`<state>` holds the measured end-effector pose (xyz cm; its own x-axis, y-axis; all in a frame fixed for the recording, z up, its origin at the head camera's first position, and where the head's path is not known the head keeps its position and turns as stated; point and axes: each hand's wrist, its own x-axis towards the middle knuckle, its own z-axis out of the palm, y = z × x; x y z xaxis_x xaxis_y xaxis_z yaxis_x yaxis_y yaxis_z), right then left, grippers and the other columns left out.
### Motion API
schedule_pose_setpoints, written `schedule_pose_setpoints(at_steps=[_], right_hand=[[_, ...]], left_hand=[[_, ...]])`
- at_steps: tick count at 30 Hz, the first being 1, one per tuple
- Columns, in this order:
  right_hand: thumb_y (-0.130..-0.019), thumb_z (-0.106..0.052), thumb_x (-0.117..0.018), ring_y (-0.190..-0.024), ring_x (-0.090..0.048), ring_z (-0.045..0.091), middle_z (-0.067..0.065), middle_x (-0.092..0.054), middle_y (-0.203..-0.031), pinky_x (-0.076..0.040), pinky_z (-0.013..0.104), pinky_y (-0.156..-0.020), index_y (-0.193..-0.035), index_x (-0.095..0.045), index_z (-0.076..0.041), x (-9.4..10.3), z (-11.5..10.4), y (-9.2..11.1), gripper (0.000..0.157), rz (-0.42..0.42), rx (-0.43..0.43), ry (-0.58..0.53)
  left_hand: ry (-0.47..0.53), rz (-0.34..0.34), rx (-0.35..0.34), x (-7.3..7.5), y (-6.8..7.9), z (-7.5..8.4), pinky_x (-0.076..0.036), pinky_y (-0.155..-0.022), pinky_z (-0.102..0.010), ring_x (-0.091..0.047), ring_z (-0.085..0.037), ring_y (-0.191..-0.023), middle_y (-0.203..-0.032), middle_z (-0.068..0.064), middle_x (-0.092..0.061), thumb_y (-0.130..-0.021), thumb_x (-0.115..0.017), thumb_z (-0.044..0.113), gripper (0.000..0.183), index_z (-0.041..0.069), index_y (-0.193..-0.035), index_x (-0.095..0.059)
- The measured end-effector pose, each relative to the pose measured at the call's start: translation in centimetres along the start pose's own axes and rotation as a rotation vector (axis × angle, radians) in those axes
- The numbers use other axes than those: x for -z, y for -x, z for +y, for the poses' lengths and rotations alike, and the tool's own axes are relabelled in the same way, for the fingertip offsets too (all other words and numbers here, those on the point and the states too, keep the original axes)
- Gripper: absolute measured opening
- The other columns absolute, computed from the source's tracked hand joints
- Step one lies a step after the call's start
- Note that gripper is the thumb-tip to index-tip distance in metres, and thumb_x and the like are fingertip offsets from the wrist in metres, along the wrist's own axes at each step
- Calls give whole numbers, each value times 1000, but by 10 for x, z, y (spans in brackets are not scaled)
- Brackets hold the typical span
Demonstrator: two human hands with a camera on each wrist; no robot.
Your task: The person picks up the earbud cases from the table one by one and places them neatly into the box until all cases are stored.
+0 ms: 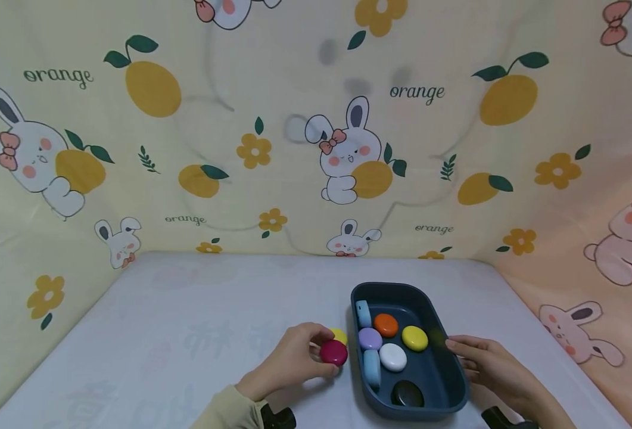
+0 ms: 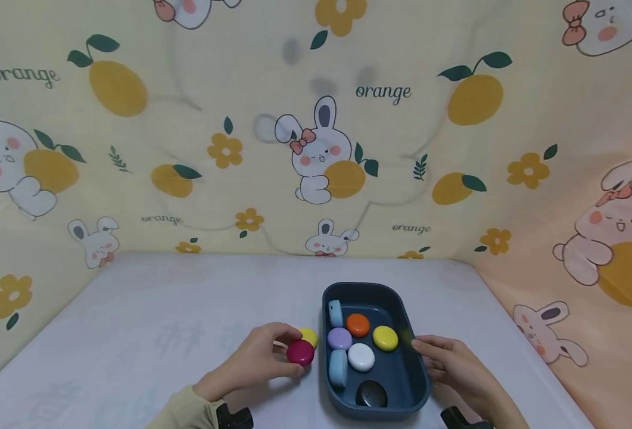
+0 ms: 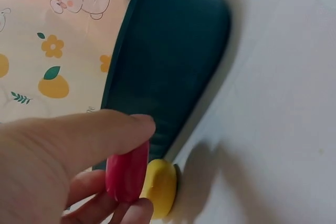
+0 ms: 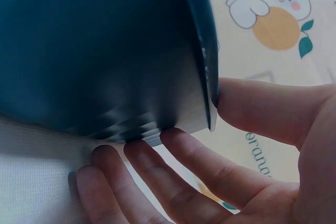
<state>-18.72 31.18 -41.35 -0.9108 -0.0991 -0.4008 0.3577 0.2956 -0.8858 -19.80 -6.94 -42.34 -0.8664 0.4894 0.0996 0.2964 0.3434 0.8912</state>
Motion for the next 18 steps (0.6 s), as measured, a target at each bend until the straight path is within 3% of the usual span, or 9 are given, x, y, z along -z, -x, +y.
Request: schedule_pose_setpoints(at_steps=[5, 10, 18], right_hand=[[-99, -42, -58, -105, -61, 31, 21, -59, -125, -51, 49, -91, -138, -39, 17, 0, 0, -2, 73, -14, 4, -1], [-99, -41, -58, -104, -61, 31, 21, -60, -124, -52, 48, -90, -138, -37, 17, 1, 2, -2, 73, -21, 7, -11], [-100, -36, -58, -103, -62, 30, 18, -63, -121, -52, 49, -90, -137, -40, 17, 2, 3, 0, 68, -55, 32, -67]], left_hand=[[-28, 68, -12, 7, 1, 2, -56, -78, -26, -61, -16, -94, -105, 1, -63, -75, -87, 13, 47, 0, -115, -65], [-30, 129, -31, 8, -2, 14, -56, -78, -28, -60, -19, -97, -108, 1, -63, -76, -87, 16, 46, 5, -115, -66], [-7, 127, -86, -3, -18, 41, -56, -82, -32, -59, -14, -99, -110, 3, -62, -79, -85, 19, 47, 6, -119, -66]])
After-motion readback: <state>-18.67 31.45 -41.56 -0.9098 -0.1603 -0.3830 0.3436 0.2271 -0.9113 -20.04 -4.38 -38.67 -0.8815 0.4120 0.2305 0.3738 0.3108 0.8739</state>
